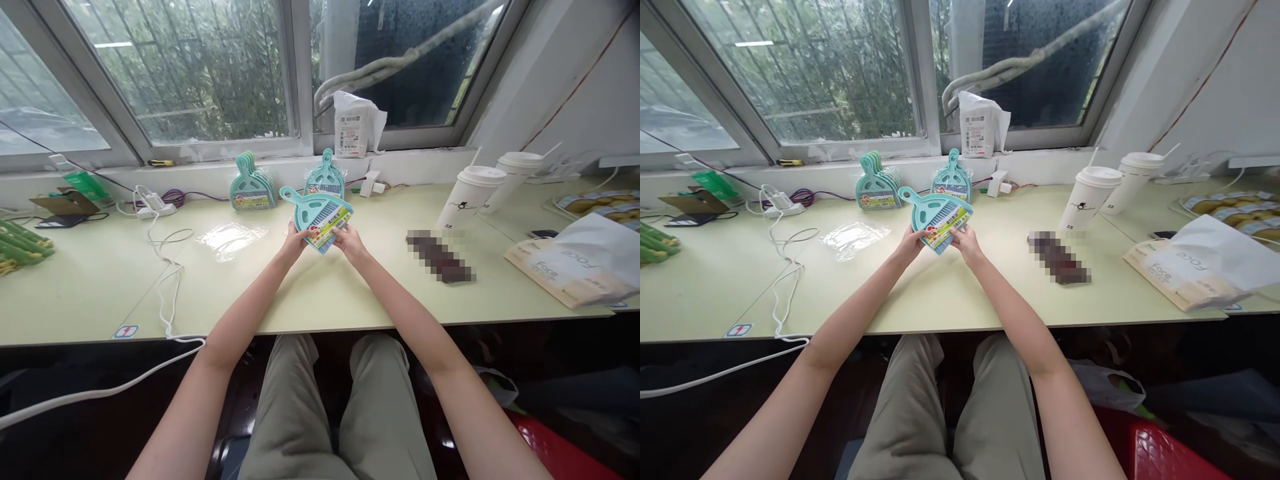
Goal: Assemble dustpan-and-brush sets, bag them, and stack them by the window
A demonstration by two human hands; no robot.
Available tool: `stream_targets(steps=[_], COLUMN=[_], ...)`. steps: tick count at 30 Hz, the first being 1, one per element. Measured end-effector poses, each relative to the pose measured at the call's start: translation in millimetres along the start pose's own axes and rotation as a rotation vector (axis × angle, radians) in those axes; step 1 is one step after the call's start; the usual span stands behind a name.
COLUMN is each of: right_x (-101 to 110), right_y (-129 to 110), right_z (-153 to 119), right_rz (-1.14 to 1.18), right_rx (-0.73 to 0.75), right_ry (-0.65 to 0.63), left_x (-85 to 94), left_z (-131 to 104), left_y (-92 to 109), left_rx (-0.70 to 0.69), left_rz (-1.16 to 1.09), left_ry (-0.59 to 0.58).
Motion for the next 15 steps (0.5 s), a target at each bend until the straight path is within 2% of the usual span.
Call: stream_targets(steps=[2,5,7,8,10,12,13,15], right_x=[2.8,7.0,10.3,12.2,16.4,20.1,21.4,23.0], right_y=[2.2,0.3,-2.9,-4.6,-7.0,-7.8,-7.6,-6.9], right_z=[1.7,0.7,-0.4,-0.7,-0.6,0.0,0.3,0.9], right_rz=[0.116,0.166,0.173,0.172,0.163,0.151,0.145,0.137], right_rx=[-0.006,0.013,0.03,0.04,0.054,0.056,0.054,0.047], right_ry=[-0.009,0.013,0.027,0.036,0.057,0.081,0.09,0.103], left_x=[-1.2,0.1,7.4,14.6,37.0,67.0,82.4,114.0], left_z=[-0.3,2.5,6.9,9.6,13.1,9.2,5.5,-1.1], left_y=[0.1,2.8,8.1,13.3,32.0,58.4,69.6,84.3], left_rx=[0.025,0.026,0.011,-0.015,-0.137,-0.307,-0.347,-0.27], left_rz=[0.032,0.135,0.284,0.389,0.634,0.873,0.977,1.167], left_ry=[-0.057,-0.15,-0.155,-0.114,0.081,0.391,0.527,0.744])
Point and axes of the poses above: each hand's wrist, its own z-axis towards the middle knuckle, its own x-axis out of the back of the hand, y = z × x, the point moved 5 cm from there along z, towards the middle knuckle, and after that the axes turned 10 degrees about -z, right-handed, at the moved point
